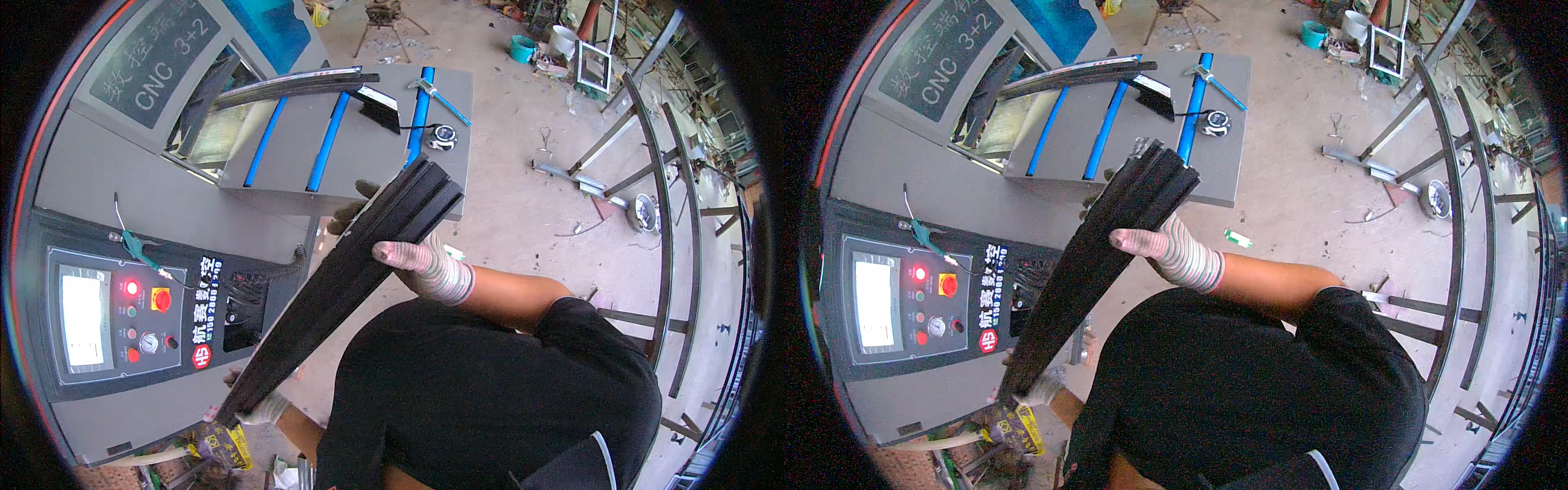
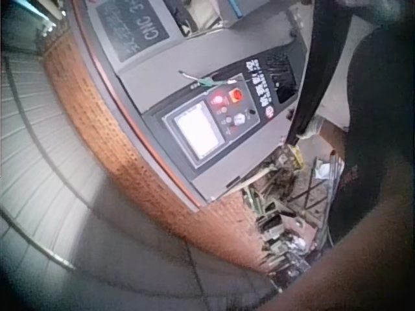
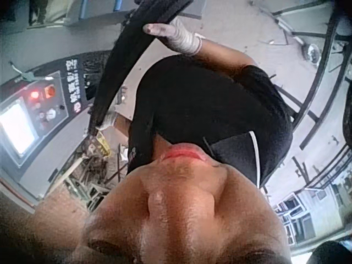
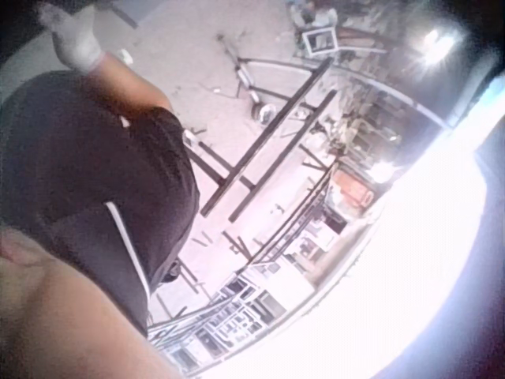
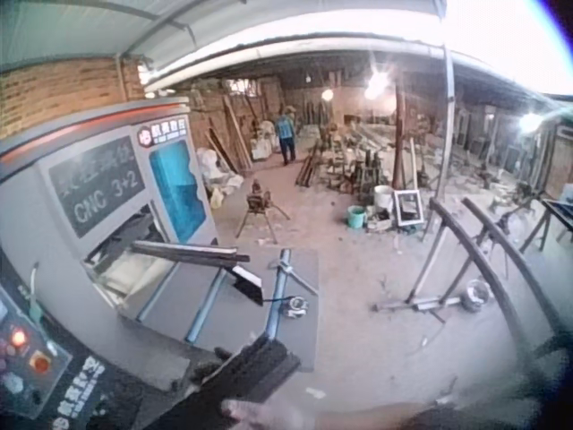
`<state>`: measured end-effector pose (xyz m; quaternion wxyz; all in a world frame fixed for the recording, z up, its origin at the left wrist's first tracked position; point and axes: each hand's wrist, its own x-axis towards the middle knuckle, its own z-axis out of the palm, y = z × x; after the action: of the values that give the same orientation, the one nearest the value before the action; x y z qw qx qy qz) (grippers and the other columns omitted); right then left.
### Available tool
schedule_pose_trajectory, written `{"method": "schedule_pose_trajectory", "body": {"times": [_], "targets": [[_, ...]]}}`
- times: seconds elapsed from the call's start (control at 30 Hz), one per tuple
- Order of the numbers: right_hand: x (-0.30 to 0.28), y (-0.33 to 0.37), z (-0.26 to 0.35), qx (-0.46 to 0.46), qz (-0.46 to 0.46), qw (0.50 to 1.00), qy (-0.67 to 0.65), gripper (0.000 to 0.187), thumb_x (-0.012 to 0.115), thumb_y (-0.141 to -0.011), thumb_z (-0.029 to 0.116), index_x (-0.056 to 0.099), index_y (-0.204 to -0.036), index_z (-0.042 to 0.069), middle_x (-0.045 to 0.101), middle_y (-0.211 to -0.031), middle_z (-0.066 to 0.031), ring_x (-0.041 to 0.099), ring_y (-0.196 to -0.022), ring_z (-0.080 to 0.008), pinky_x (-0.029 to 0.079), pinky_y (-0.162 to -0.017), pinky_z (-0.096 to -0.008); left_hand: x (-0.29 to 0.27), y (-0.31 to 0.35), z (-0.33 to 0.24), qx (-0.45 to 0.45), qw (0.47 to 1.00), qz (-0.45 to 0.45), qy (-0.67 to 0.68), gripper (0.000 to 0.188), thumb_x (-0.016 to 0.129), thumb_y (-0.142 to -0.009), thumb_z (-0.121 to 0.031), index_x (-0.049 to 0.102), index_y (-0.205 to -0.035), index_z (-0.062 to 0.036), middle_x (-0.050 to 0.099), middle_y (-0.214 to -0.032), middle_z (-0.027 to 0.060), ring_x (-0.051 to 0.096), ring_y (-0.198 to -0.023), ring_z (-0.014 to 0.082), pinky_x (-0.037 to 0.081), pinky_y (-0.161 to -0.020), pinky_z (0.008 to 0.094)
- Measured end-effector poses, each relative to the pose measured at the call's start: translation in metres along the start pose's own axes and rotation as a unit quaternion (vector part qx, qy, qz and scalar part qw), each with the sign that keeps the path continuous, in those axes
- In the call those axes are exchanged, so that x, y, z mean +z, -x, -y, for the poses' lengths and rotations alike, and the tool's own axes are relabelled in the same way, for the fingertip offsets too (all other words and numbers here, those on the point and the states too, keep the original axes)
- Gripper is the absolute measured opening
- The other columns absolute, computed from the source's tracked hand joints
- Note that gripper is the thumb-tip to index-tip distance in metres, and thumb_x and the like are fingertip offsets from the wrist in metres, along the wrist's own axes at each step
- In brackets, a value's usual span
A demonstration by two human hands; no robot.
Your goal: The person operates a CNC milling machine to cut metal profiles. They interact with the control panel, load and unload metal bars, and inspect the cut pieces. The person also moves a metal frame in the workshop.
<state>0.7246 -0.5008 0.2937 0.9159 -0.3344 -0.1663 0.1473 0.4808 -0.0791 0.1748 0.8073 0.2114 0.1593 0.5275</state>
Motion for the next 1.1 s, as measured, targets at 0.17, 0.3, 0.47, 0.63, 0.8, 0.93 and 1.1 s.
{"method": "schedule_pose_trajectory", "body": {"times": [0.17,0.3,0.47,0.63,0.8,0.93,1.1], "targets": [[0.007,-0.012,0.007,0.003,0.073,0.997,0.017,0.059,0.085,-0.090,0.016,0.058,-0.140,0.002,0.069,-0.129,-0.0107,0.067,-0.114,-0.0210,0.057,-0.098,-0.0376,-0.024,0.017,0.029,0.033,0.992,-0.080,-0.087,0.081,0.058,-0.081,-0.049,0.062,-0.132,0.0135,0.066,-0.133,0.0282,0.061,-0.128,0.0484,0.040,-0.120,0.0652],[0.016,-0.022,0.005,-0.101,0.106,0.986,0.084,0.065,0.085,-0.089,0.019,0.054,-0.144,0.004,0.067,-0.132,-0.0128,0.065,-0.120,-0.0227,0.056,-0.101,-0.0392,-0.044,0.018,0.036,-0.017,0.997,-0.046,-0.055,0.082,0.059,-0.082,-0.051,0.060,-0.135,0.0105,0.064,-0.135,0.0267,0.061,-0.126,0.0488,0.041,-0.118,0.0679],[0.027,-0.019,0.009,0.003,0.099,0.995,0.030,0.069,0.085,-0.088,0.024,0.051,-0.145,0.004,0.066,-0.133,-0.0132,0.064,-0.123,-0.0242,0.054,-0.105,-0.0413,-0.050,0.018,0.042,0.010,0.991,-0.067,-0.118,0.082,0.060,-0.082,-0.053,0.060,-0.136,0.0085,0.063,-0.140,0.0278,0.058,-0.131,0.0506,0.040,-0.119,0.0686],[0.034,-0.023,0.017,-0.021,0.113,0.990,0.077,0.069,0.086,-0.087,0.024,0.052,-0.144,0.003,0.066,-0.133,-0.0126,0.064,-0.124,-0.0248,0.054,-0.106,-0.0420,-0.032,0.032,0.052,-0.004,0.989,-0.090,-0.118,0.080,0.059,-0.084,-0.052,0.062,-0.135,0.0089,0.063,-0.140,0.0285,0.057,-0.133,0.0511,0.039,-0.120,0.0673],[0.043,-0.026,0.018,-0.038,0.093,0.994,0.037,0.068,0.085,-0.087,0.021,0.053,-0.144,0.003,0.068,-0.133,-0.0128,0.065,-0.123,-0.0251,0.054,-0.106,-0.0416,-0.025,0.027,0.061,0.001,0.984,-0.125,-0.124,0.080,0.061,-0.083,-0.051,0.062,-0.135,0.0095,0.066,-0.136,0.0261,0.061,-0.128,0.0503,0.041,-0.119,0.0667],[0.042,-0.029,0.013,-0.046,0.078,0.994,0.066,0.063,0.086,-0.086,0.017,0.058,-0.140,0.002,0.071,-0.129,-0.0128,0.067,-0.118,-0.0247,0.056,-0.104,-0.0410,-0.039,0.019,0.062,-0.008,0.986,-0.145,-0.085,0.077,0.060,-0.085,-0.050,0.063,-0.133,0.0102,0.067,-0.134,0.0260,0.063,-0.126,0.0483,0.043,-0.117,0.0657],[0.031,-0.027,0.006,-0.023,0.074,0.991,0.109,0.084,0.086,-0.085,0.017,0.040,-0.154,-0.001,0.064,-0.135,-0.0189,0.064,-0.125,-0.0282,0.055,-0.106,-0.0472,-0.061,0.008,0.063,-0.011,0.985,-0.114,-0.127,0.077,0.060,-0.085,-0.050,0.064,-0.133,0.0095,0.068,-0.134,0.0256,0.064,-0.126,0.0455,0.045,-0.116,0.0629]]}}
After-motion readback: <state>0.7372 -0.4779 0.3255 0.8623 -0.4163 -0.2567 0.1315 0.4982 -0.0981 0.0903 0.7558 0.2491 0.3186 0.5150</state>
